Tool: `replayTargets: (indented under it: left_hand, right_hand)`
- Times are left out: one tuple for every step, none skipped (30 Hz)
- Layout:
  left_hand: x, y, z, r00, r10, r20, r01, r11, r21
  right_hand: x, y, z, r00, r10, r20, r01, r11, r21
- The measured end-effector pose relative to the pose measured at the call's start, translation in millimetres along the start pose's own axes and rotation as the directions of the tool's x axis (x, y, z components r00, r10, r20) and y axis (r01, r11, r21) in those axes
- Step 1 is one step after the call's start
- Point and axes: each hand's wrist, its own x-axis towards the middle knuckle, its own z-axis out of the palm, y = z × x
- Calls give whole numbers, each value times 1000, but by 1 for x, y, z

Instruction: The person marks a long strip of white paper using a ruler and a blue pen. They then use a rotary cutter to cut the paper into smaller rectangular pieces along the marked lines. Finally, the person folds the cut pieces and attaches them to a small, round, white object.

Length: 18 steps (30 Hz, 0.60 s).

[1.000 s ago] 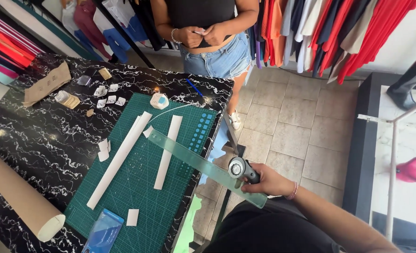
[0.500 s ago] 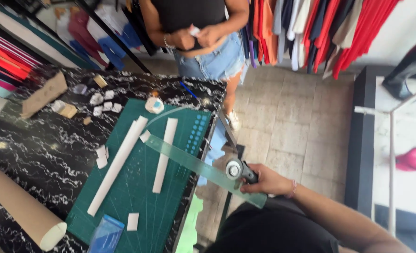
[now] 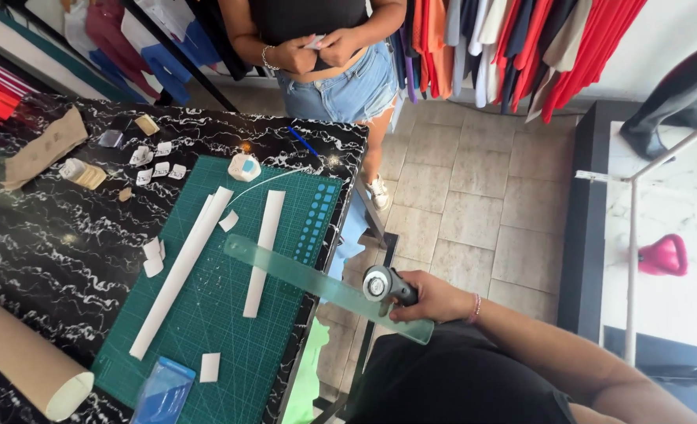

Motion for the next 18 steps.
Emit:
replayTargets:
  left_hand:
    - [5, -10, 11, 1000, -14, 7, 13, 1000, 17]
    - [9, -19, 22, 1000, -27, 13, 27, 999, 34]
    - [16, -32, 36, 999, -42, 29, 41, 998, 51]
    - [21, -45, 52, 997, -58, 44, 55, 996, 69]
    - [26, -59, 68, 996, -72, 54, 67, 994, 91]
    - [35, -74, 80, 994, -87, 64, 79, 990, 113]
    - [43, -92, 93, 992, -99, 72, 88, 986, 143]
    - [50, -110, 107, 991, -112, 80, 97, 980, 173]
    - [53, -130, 124, 986, -125, 113, 100, 974, 206]
    - [53, -151, 142, 980, -138, 144, 101, 966, 238]
    - [47, -168, 164, 972, -152, 182, 102, 961, 257]
    - [39, -184, 183, 962, -166, 219, 102, 956, 275]
    - [47, -197, 199, 959, -189, 209, 124, 950, 288]
    - [53, -207, 211, 957, -212, 200, 146, 943, 301]
    - [73, -239, 235, 962, -214, 171, 158, 943, 292]
    - [94, -271, 259, 973, -165, 163, 181, 979, -93]
    - [115, -307, 280, 985, -96, 144, 152, 880, -449]
    - [119, -325, 296, 988, -83, 129, 132, 886, -444]
  right_hand:
    - [0, 0, 2, 1000, -3, 9, 3, 1000, -1]
    - [0, 0, 3, 1000, -7, 17, 7, 1000, -1]
    - [0, 4, 3, 1000, 1, 21, -1, 1000, 0]
    - [-1, 8, 2, 1000, -1, 20, 1, 1000, -12]
    - [1, 12, 0, 1000, -9, 17, 10, 1000, -26]
    - [-2, 10, -3, 1000, -7, 18, 7, 1000, -25]
    - [-3, 7, -4, 1000, -8, 7, 8, 1000, -22]
    - [-4, 6, -5, 1000, -9, -5, 9, 1000, -20]
    - [-4, 8, -11, 1000, 5, -10, -5, 1000, 3]
    - [-3, 12, -15, 999, -25, -36, 24, 999, -32]
    - [-8, 16, -21, 998, -44, -52, 40, 997, -72]
    - [-20, 16, -12, 999, -16, -48, 13, 998, -54]
    - [-16, 9, -18, 999, 6, -42, -10, 995, -101]
    - [-11, 0, -25, 999, 27, -38, -32, 988, -148]
    - [-8, -2, -26, 999, 8, -34, -13, 985, -173]
    - [-6, -5, -28, 999, -21, -34, 16, 988, -152]
    - [-10, -4, -24, 998, -43, -56, 36, 993, -117]
    - [-10, -4, -23, 996, -55, -72, 45, 991, -127]
